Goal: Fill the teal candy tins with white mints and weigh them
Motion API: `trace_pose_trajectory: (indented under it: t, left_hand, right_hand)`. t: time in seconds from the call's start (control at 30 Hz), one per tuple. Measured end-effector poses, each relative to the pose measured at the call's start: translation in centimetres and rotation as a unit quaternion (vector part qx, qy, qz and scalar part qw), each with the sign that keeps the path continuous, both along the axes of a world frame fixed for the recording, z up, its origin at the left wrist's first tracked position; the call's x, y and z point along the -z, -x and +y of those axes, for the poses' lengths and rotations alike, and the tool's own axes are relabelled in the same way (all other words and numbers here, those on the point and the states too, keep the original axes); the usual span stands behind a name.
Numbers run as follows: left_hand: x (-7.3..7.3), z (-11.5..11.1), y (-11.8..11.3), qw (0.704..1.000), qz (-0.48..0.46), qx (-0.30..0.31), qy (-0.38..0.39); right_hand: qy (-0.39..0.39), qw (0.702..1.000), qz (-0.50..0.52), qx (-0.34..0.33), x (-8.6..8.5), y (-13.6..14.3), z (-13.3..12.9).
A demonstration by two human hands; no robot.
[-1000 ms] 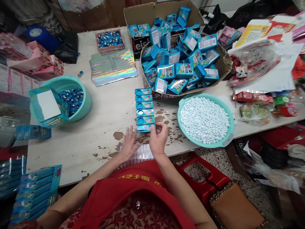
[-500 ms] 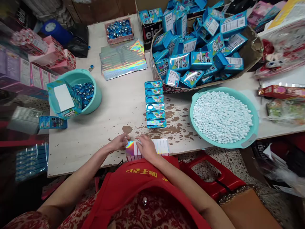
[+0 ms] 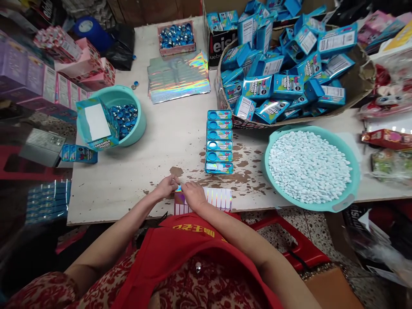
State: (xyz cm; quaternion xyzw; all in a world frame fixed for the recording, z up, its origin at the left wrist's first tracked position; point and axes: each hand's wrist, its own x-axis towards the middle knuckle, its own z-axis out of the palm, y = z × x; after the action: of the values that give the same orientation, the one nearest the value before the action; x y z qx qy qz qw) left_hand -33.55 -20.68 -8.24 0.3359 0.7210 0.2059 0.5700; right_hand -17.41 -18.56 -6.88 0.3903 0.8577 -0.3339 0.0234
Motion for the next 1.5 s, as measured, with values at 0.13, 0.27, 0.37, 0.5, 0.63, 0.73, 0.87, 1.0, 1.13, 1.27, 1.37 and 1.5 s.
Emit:
trace_pose_trajectory:
  t: [0.13,0.27,0.37,0.5,0.63,0.73,0.87,1.0,1.13,1.27,1.37,1.5]
  left_hand:
    - [-1.7,-0.2,0.0,0.998,0.03,0.023,-0.047]
    - [-4.0,-1.3,-0.5,0.98,-0.054,0.166,-0.093]
    - [-5.6,-1.3,-1.2,0.964,-0.013,0.252,-0.083]
    - [-9.0,1.1,-2.1,0.964,-0.048,0.237,-0.112]
    - [-13.2,5.5,-2.7,0.949,-0.061,0.259,-0.172]
    - [-14.6,8.9,-3.2,0.94,-0.041,0.269,-0.207]
    - [-12.8,12.0,-3.9,0.93,-0.051,0.282,-0.23]
    - [-9.6,12.3,-4.7,0.942,-0.064,0.212,-0.252]
    - [-7.8,10.3,-6.1,0.969,0.028,0.13,-0.208]
    - [-7.1,7.4,-8.6,0.964,0.048,0.071,-0.253]
    - [-6.1,5.8,-8.4,0.95,0.029,0.156,-0.268]
    - [-3.4,3.9,-3.4,0.959,0.132,0.223,-0.116]
  right_hand:
    - [0.021,1.0,0.006,0.02,-1.0,-0.5,0.0]
    - [0.066,0.991,0.072,0.093,-2.8,-2.1,-0.1]
    - [0.072,0.976,0.131,0.156,-4.6,-3.1,0.1]
    - [0.009,0.949,0.211,0.235,-8.0,-4.2,1.0]
    - [-0.112,0.909,0.241,0.323,-11.3,-5.3,3.2]
    - [-0.158,0.876,0.248,0.383,-11.8,-5.9,5.8]
    - [-0.138,0.862,0.222,0.433,-10.0,-6.0,8.7]
    - [-0.107,0.837,0.244,0.478,-7.9,-6.2,9.8]
    - [-0.034,0.812,0.27,0.516,-7.6,-6.7,9.8]
    - [-0.051,0.829,0.235,0.504,-8.0,-6.7,10.1]
    - [-0.094,0.837,0.211,0.496,-8.2,-6.9,10.3]
    - [-0.109,0.794,0.294,0.521,-8.0,-7.9,8.1]
